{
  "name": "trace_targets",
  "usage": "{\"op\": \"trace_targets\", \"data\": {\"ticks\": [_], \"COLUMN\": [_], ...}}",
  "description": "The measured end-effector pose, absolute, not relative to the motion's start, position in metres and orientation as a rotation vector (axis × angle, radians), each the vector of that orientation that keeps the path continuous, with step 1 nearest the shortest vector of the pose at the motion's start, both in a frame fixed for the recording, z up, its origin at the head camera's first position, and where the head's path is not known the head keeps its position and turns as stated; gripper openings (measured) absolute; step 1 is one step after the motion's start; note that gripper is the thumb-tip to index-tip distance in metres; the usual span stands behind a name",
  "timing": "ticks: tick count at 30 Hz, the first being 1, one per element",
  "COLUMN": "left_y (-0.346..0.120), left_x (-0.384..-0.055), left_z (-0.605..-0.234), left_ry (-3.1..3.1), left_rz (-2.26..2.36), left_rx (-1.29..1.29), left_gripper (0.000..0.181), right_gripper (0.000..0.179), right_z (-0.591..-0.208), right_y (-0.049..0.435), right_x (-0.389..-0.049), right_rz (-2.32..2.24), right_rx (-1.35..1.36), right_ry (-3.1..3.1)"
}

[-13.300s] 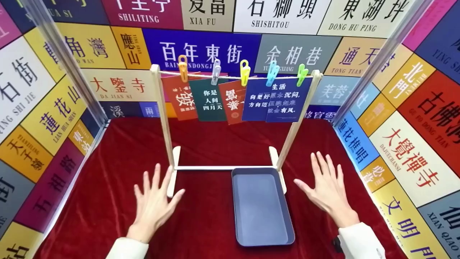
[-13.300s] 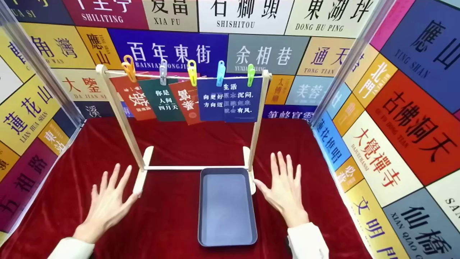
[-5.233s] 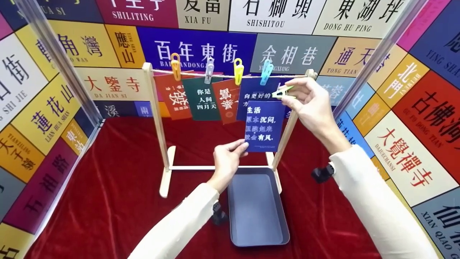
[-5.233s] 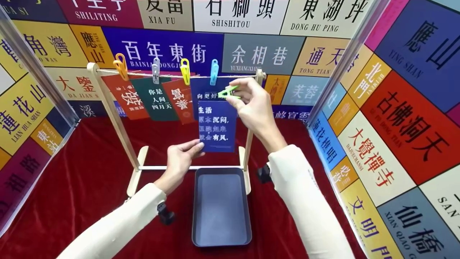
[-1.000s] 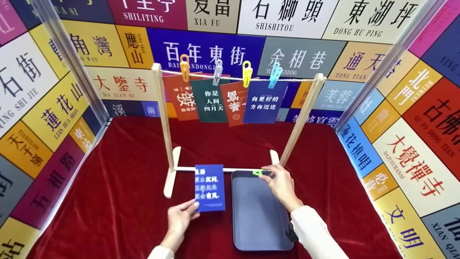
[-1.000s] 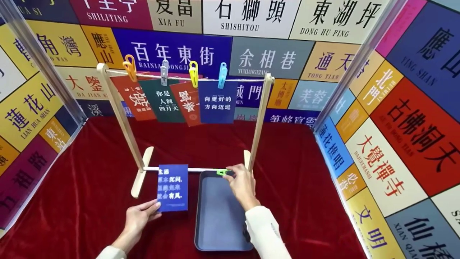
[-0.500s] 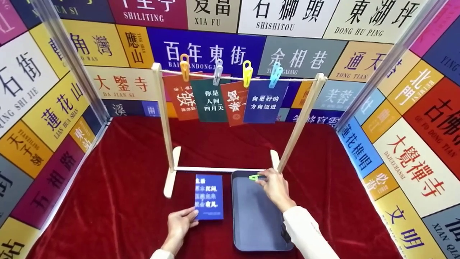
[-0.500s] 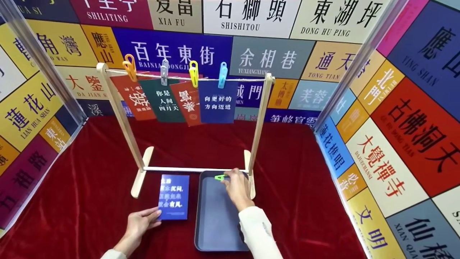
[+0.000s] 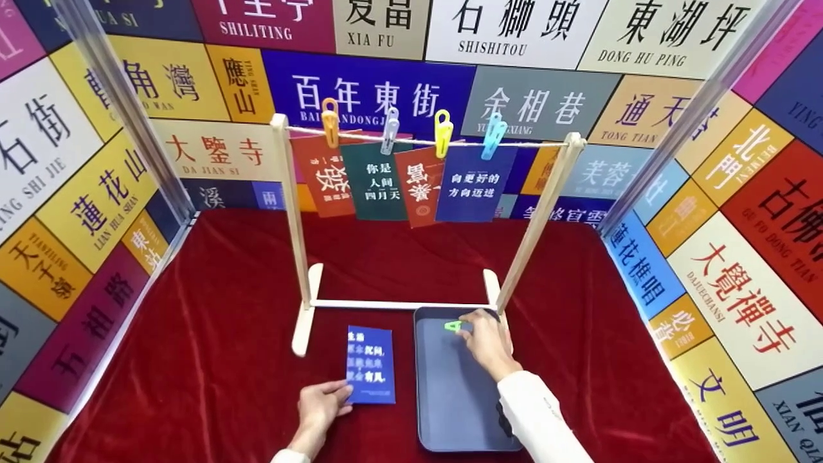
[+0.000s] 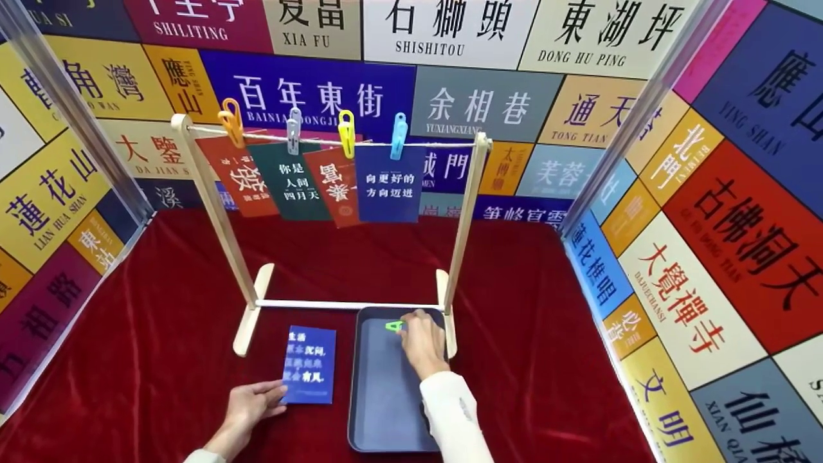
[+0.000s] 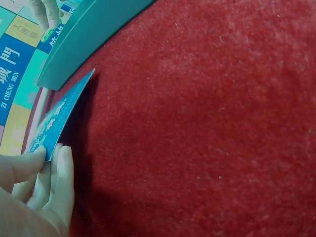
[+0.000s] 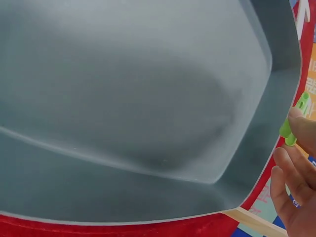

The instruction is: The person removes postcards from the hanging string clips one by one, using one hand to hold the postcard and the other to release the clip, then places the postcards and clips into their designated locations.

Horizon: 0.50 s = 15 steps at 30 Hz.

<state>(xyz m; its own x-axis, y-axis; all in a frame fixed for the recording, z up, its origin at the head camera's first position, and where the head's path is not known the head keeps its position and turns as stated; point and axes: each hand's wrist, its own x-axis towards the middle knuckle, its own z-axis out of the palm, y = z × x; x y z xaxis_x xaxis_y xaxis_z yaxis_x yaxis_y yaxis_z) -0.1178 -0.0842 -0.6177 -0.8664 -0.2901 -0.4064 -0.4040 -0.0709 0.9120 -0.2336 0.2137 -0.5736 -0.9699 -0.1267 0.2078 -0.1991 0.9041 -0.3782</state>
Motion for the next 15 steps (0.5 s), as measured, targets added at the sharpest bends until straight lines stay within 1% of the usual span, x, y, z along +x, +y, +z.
{"op": "trace_targets", "data": {"ticks": [8, 15], "left_y": [-0.082, -0.078], "left_x": [-0.118, -0.117], "left_z": [-0.621, -0.621], "left_ry": [2.213, 2.473], "left_rz": [1.994, 1.737], "left_rx": [-0.783, -0.781], "left_gripper": [0.024, 0.018], "right_gripper": [0.024, 0.024], "right_z": [-0.582, -0.59], "right_y": [0.215, 0.215], "right_x": [-0.235, -0.234], "right_rz": [0.589, 0.567], "right_rx": [0.232, 0.205], "right_ry": [-2.901, -2.938]}}
